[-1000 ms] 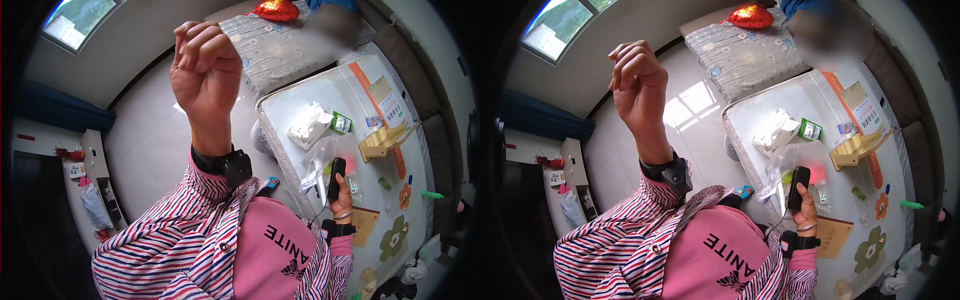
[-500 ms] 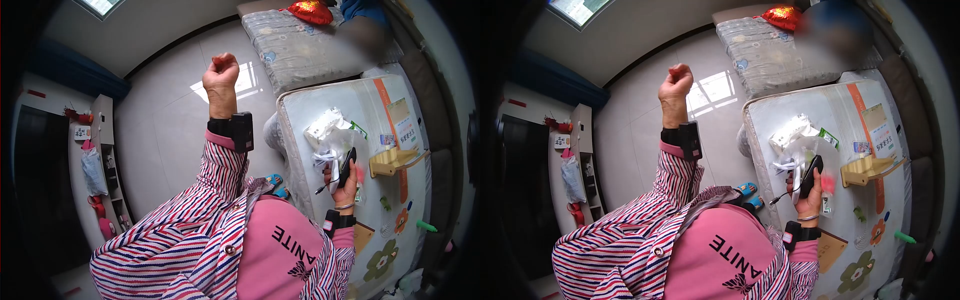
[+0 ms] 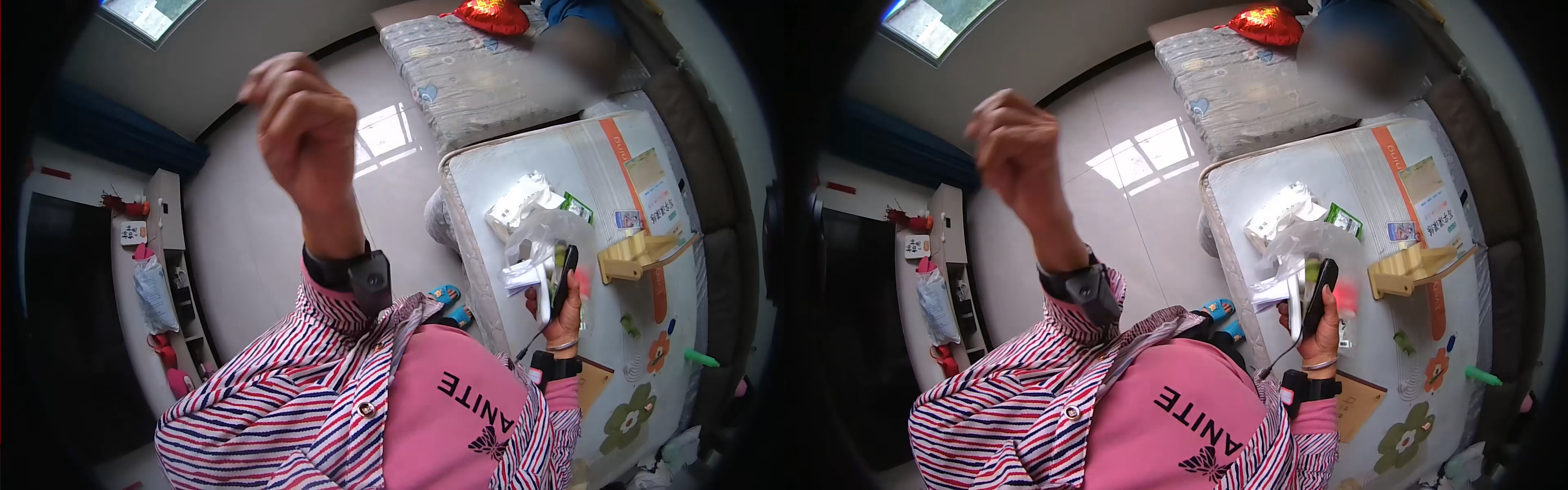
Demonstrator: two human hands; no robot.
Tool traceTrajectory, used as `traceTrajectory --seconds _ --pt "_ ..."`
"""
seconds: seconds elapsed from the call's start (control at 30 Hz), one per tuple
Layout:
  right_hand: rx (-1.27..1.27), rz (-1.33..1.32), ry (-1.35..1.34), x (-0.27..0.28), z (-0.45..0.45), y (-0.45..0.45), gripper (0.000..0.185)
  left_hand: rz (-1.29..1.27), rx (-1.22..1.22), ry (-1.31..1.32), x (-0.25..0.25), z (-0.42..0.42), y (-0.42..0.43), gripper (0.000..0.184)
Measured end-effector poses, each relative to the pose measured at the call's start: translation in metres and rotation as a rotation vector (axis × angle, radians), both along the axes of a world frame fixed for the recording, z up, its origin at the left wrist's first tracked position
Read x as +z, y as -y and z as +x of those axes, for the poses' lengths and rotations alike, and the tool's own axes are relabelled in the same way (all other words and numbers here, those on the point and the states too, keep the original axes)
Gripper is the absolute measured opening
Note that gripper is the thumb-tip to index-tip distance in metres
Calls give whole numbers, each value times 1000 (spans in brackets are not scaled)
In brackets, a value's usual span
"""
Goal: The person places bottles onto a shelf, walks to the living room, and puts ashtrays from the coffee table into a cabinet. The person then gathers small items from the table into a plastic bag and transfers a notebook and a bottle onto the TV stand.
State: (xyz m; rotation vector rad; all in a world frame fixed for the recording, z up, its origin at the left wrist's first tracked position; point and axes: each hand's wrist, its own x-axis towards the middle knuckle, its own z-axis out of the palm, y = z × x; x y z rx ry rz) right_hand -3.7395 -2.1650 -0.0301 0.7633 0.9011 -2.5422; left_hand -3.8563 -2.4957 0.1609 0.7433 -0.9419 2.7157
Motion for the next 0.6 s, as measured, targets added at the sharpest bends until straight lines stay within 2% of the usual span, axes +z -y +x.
traceTrajectory --seconds 0.03,0.07,0.13,0.23,0.6 --pt "4 1 15 2 2 2 53 152 -13 -385 21 18 7 15" --pt "23 38 -4 -3 4 0 54 325 -118 -613 44 34 9 18" --pt "-11 -1 12 -2 0 7 55 294 48 -1042 55 46 24 19" --pt "0 -28 46 -8 2 5 55 415 222 -1202 58 66 33 25" --pt "16 43 123 -18 -2 13 49 325 290 -1135 50 71 57 22"
